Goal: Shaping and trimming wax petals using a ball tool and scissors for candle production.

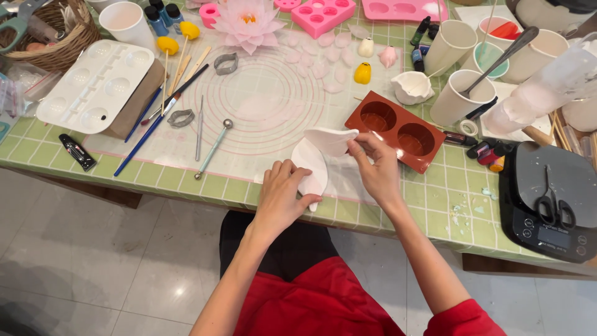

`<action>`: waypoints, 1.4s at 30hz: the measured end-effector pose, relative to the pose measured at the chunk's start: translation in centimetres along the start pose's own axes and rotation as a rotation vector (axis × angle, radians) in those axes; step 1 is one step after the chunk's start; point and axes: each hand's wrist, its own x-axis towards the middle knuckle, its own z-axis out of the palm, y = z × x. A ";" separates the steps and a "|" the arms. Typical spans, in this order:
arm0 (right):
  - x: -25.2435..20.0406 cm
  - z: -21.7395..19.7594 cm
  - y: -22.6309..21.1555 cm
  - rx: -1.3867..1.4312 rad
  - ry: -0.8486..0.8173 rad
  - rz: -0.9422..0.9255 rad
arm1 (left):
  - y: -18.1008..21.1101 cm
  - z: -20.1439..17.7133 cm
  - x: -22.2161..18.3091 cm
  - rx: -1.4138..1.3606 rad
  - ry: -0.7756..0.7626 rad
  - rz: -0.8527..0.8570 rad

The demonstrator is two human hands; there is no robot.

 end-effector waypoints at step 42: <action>-0.9 -0.2 0.9 0.011 -0.035 -0.009 | -2.8 0.9 4.6 -0.105 -0.400 0.085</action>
